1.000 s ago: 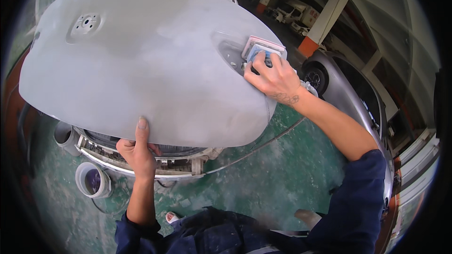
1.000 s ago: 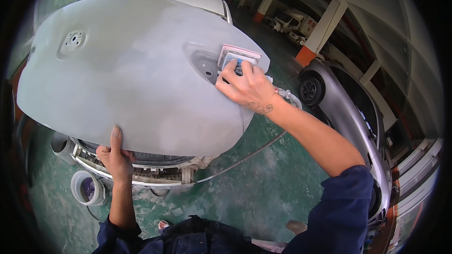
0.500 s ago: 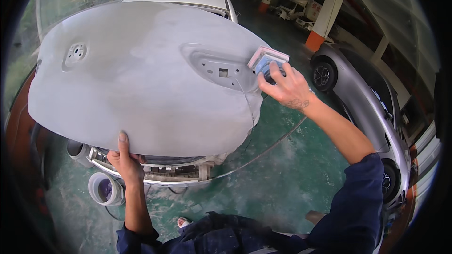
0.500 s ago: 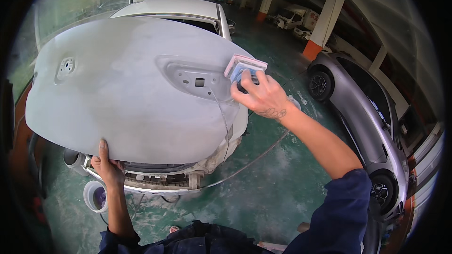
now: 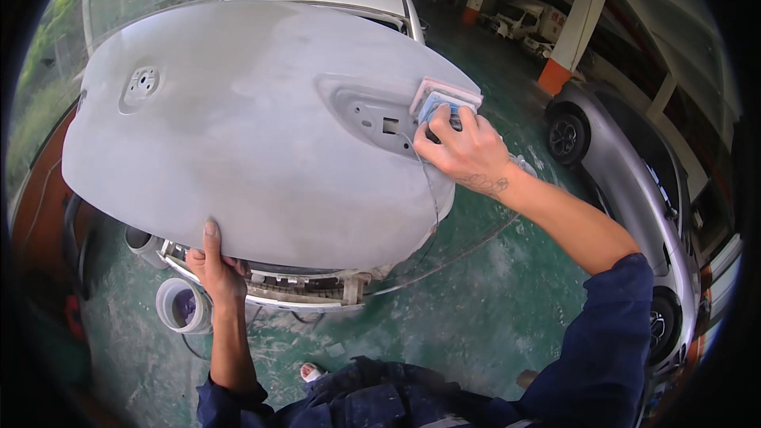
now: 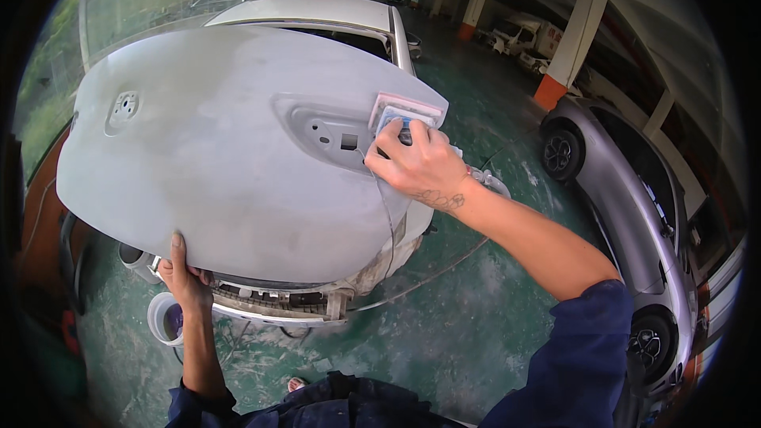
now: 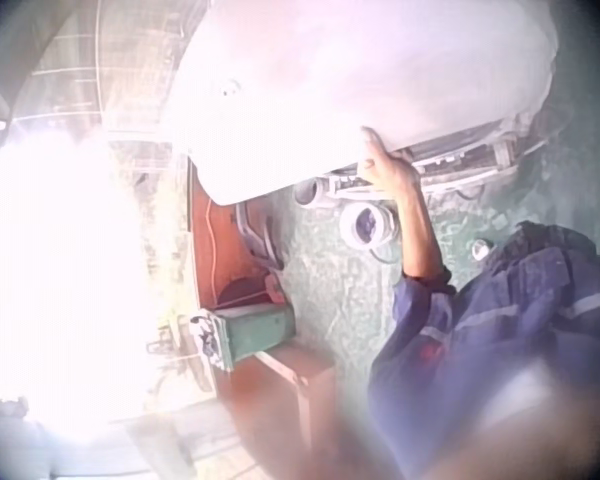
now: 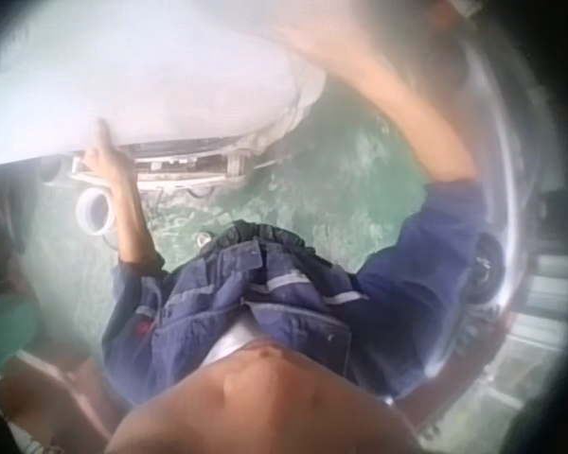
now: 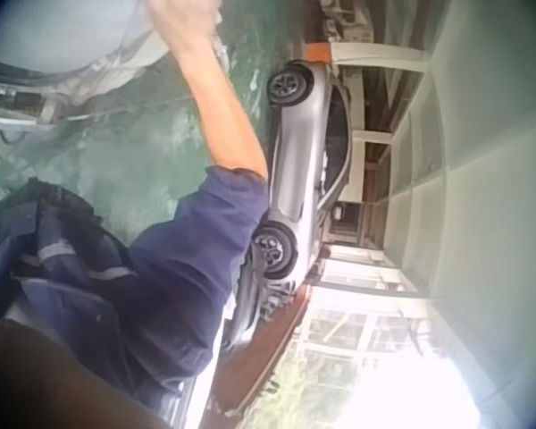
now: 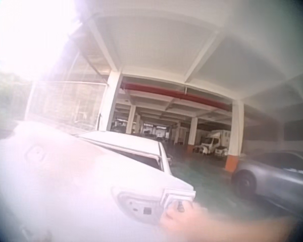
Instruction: The person uses an electric sander to smooth the surface of a white car hood and then a white car bumper. They move the sander across the surfaces in various directions to prepare the parts.
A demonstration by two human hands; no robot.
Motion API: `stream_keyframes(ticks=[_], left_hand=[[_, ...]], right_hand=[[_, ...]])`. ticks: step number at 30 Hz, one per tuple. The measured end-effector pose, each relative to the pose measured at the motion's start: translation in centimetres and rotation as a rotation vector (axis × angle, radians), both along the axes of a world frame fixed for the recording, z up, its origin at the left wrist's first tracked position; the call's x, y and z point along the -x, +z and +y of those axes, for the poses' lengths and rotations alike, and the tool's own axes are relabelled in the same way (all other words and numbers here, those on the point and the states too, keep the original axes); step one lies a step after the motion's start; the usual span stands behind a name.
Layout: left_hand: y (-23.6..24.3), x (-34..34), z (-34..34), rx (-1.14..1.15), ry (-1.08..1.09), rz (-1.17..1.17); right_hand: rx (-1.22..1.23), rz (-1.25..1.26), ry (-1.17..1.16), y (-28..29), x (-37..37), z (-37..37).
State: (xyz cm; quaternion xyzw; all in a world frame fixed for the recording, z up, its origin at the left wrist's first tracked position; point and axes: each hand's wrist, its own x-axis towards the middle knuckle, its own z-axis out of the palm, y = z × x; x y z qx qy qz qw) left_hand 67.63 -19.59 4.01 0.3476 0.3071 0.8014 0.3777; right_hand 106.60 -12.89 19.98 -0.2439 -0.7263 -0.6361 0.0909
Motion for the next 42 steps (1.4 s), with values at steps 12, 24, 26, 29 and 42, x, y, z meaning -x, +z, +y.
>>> stream_keyframes(ticks=[12, 24, 26, 29, 42], left_hand=[[0.0, 0.1, 0.5, 0.024, 0.012, 0.032], [0.2, -0.1, 0.6, 0.002, 0.021, 0.032], [0.3, -0.2, 0.6, 0.007, 0.022, 0.045], [0.0, 0.2, 0.7, 0.0, 0.022, 0.05], [-0.4, 0.3, 0.8, -0.017, -0.003, 0.043]], right_hand=[[-0.03, -0.034, 0.108, 1.5, 3.7, 1.4], [-0.02, -0.01, 0.089, 1.5, 1.5, 1.1], [-0.042, -0.018, 0.094, 1.5, 2.0, 1.0], [-0.046, -0.013, 0.054, 1.1, 1.9, 0.7], [-0.1, -0.006, 0.084, 1.0, 1.4, 1.1]])
